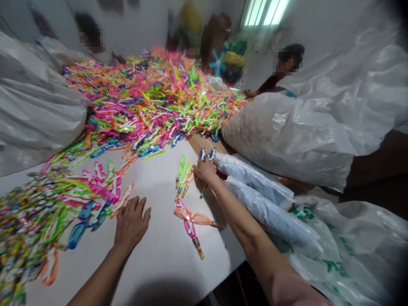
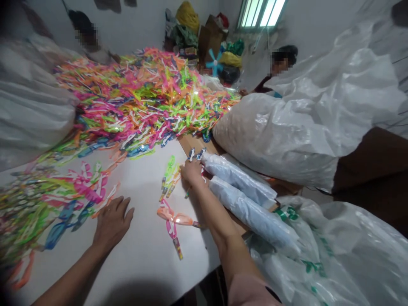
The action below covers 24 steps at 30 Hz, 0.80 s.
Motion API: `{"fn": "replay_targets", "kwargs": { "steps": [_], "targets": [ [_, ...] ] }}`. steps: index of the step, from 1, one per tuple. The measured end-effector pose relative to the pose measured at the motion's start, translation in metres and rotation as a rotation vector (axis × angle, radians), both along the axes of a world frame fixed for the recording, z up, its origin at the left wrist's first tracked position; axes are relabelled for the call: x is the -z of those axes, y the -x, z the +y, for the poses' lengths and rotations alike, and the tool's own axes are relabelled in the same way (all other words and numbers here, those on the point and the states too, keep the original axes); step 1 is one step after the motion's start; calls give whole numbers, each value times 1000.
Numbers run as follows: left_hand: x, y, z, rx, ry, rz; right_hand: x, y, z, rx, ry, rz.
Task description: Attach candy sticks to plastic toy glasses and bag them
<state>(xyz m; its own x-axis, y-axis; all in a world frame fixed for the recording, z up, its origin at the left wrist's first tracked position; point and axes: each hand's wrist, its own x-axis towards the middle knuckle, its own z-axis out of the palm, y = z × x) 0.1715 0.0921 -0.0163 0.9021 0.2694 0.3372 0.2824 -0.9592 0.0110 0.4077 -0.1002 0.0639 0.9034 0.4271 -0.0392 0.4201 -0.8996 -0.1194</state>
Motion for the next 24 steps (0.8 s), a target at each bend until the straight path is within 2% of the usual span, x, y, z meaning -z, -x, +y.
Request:
{"fn": "replay_targets", "kwargs": {
  "steps": [3,9,12,14,16,21,24],
  "targets": [
    [0,0,0,-1,19,5,4,6,0,-35,14,26],
    [-2,1,0,-6,54,4,4,56,0,-177,-47,31],
    [-3,1,0,-4,73,0,7,59,-18,-69,-71,-61],
    [-3,1,0,1,81,3,12,53,-29,54,-32,-56],
    [-3,2,0,-4,86,2,19,48,-33,100,12,-20],
    [-2,3,-1,-16,91,-6,29,62,-27,-33,-9,-59],
    [-2,3,-1,-4,101,-7,27,77,-27,-48,-61,-65]
  ]
}}
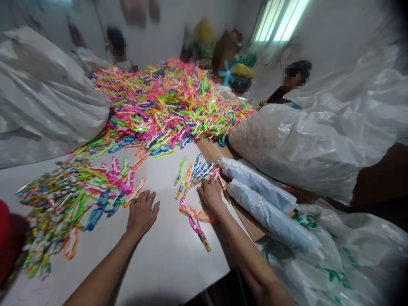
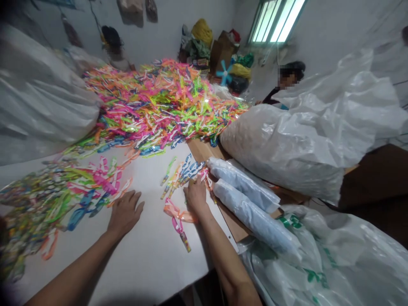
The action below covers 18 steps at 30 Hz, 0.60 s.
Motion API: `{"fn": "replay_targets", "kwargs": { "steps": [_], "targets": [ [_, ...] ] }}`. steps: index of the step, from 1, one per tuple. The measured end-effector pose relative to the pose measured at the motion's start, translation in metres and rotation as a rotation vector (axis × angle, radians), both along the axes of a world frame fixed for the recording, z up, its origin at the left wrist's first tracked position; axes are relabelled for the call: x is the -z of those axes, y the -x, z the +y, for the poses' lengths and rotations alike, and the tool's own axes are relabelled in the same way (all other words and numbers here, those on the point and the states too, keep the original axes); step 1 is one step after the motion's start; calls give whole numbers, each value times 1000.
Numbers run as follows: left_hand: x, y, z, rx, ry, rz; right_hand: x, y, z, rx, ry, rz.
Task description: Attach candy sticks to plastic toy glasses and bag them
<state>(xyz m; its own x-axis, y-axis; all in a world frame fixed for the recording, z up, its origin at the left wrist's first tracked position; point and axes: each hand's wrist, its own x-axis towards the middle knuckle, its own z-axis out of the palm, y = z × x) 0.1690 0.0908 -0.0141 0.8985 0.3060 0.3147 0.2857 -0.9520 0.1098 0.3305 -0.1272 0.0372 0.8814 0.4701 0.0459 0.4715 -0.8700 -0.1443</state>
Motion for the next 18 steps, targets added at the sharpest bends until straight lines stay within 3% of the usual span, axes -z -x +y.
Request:
{"fn": "replay_targets", "kwargs": {
  "steps": [5,11,18],
  "targets": [
    [-1,1,-1,-31,5,5,-4,3,-15,96,-4,-34],
    [2,1,-3,-51,41,21,4,-24,-19,170,73,-22],
    [3,1,-1,-61,44,-11,-3,-34,-21,123,85,46]
  ]
}}
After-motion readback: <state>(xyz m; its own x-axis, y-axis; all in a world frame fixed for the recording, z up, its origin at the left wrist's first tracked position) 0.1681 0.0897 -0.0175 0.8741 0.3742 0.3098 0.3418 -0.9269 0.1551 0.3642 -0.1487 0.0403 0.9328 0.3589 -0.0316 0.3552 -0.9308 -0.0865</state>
